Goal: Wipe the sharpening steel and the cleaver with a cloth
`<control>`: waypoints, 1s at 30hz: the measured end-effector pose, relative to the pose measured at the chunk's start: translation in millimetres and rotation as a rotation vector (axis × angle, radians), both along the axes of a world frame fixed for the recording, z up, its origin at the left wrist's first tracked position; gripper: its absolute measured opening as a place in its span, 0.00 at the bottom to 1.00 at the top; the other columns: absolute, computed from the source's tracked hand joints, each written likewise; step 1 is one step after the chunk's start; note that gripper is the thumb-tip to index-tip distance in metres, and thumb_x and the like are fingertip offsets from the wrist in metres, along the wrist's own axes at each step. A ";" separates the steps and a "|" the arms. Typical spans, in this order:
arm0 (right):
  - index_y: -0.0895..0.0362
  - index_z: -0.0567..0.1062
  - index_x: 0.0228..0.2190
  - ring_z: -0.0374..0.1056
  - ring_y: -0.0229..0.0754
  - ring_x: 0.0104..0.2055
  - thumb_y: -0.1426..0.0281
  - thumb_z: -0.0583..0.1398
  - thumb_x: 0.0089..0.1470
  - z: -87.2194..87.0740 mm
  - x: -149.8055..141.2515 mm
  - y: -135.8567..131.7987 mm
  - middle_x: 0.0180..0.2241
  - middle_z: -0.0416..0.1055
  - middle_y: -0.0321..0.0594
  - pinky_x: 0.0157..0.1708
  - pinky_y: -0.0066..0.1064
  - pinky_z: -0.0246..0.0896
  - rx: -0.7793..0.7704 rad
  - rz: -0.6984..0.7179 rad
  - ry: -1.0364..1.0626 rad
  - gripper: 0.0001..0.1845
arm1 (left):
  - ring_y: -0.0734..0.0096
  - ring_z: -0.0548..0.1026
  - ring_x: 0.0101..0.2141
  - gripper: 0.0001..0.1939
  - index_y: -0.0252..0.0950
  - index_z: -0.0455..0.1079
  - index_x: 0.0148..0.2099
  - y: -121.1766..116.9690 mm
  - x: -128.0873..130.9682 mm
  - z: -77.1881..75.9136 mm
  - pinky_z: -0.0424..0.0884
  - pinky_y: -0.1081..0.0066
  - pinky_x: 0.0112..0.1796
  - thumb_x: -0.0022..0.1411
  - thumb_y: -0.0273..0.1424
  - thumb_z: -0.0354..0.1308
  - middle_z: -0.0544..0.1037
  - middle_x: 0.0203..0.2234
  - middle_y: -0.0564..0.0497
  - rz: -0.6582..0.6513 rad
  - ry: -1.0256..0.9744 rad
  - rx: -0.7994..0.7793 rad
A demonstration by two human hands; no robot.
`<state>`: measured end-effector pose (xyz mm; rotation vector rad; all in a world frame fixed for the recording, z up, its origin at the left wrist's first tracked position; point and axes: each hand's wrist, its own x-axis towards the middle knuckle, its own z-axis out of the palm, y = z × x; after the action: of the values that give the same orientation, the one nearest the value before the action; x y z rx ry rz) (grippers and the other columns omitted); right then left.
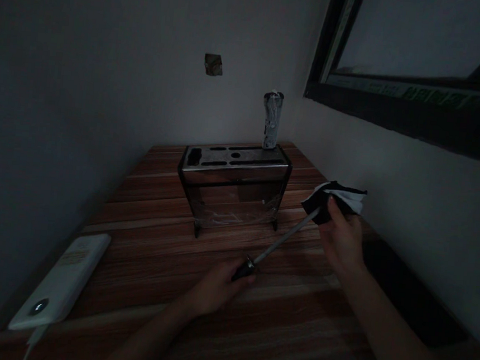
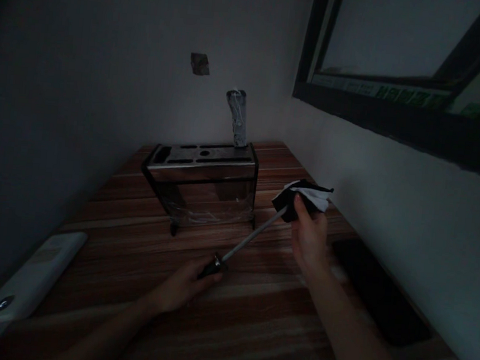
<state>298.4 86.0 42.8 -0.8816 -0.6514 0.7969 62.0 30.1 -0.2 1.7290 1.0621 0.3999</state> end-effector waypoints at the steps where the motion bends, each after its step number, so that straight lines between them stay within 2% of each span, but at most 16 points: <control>1: 0.54 0.74 0.28 0.70 0.41 0.42 0.65 0.68 0.39 0.3 -0.7 -0.4 0.35 0.75 0.34 0.42 0.35 0.66 -0.007 0.002 0.005 0.12 | 0.72 0.64 0.29 0.15 0.34 0.66 0.39 -0.3 -0.1 -1.1 0.61 0.74 0.30 0.61 0.42 0.49 0.66 0.26 0.54 0.010 0.001 -0.003; 5: 0.54 0.75 0.28 0.71 0.40 0.40 0.66 0.70 0.36 -2.2 -4.7 -2.0 0.34 0.75 0.33 0.43 0.35 0.66 -0.035 0.024 0.035 0.14 | 0.71 0.65 0.30 0.16 0.34 0.67 0.40 -0.5 -0.5 -3.5 0.62 0.73 0.33 0.60 0.42 0.50 0.68 0.28 0.53 0.025 -0.013 -0.009; 9: 0.54 0.77 0.29 0.72 0.39 0.38 0.64 0.70 0.34 -13.7 -16.3 -6.7 0.33 0.76 0.34 0.45 0.34 0.65 -0.134 0.090 0.018 0.16 | 0.71 0.65 0.29 0.17 0.34 0.67 0.39 -0.1 -0.9 -0.8 0.63 0.73 0.32 0.60 0.43 0.49 0.67 0.27 0.54 0.023 -0.029 -0.022; 12: 0.54 0.77 0.31 0.72 0.42 0.39 0.63 0.70 0.35 -24.6 -29.6 -14.4 0.35 0.77 0.36 0.46 0.36 0.64 -0.184 0.214 -0.089 0.17 | 0.73 0.64 0.26 0.18 0.34 0.66 0.41 -0.3 -0.9 0.8 0.62 0.75 0.27 0.60 0.44 0.49 0.65 0.26 0.55 0.044 -0.024 -0.050; 16: 0.55 0.77 0.32 0.73 0.46 0.38 0.64 0.69 0.36 -33.7 -48.1 -30.2 0.34 0.78 0.38 0.42 0.38 0.67 -0.259 0.396 -0.258 0.17 | 0.77 0.61 0.22 0.20 0.34 0.65 0.42 -1.1 -0.1 -0.7 0.59 0.78 0.20 0.59 0.45 0.49 0.64 0.25 0.55 0.070 -0.037 -0.112; 20: 0.56 0.76 0.31 0.74 0.47 0.37 0.65 0.68 0.36 -40.2 -62.4 -44.6 0.32 0.78 0.39 0.40 0.38 0.68 -0.283 0.530 -0.374 0.15 | 0.76 0.62 0.20 0.21 0.34 0.66 0.44 -1.6 0.7 -2.0 0.59 0.76 0.19 0.59 0.45 0.49 0.66 0.25 0.55 0.086 -0.040 -0.115; 26: 0.56 0.76 0.30 0.74 0.48 0.37 0.65 0.69 0.36 -45.0 -68.2 -49.3 0.32 0.78 0.41 0.40 0.39 0.69 -0.300 0.557 -0.405 0.16 | 0.71 0.66 0.25 0.17 0.35 0.69 0.42 -1.0 0.2 -0.2 0.63 0.75 0.24 0.59 0.42 0.52 0.70 0.23 0.54 0.105 -0.047 -0.059; 30: 0.56 0.76 0.29 0.74 0.49 0.36 0.66 0.69 0.33 -40.5 -67.9 -48.5 0.31 0.79 0.40 0.39 0.39 0.69 -0.314 0.555 -0.375 0.16 | 0.76 0.63 0.20 0.20 0.34 0.67 0.45 -1.6 -0.9 -2.8 0.60 0.77 0.20 0.59 0.44 0.50 0.69 0.24 0.54 0.088 -0.050 -0.127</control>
<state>230.5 37.5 2.3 -1.1702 -1.1511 1.2692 61.1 28.5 -3.1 1.5567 1.1069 0.4196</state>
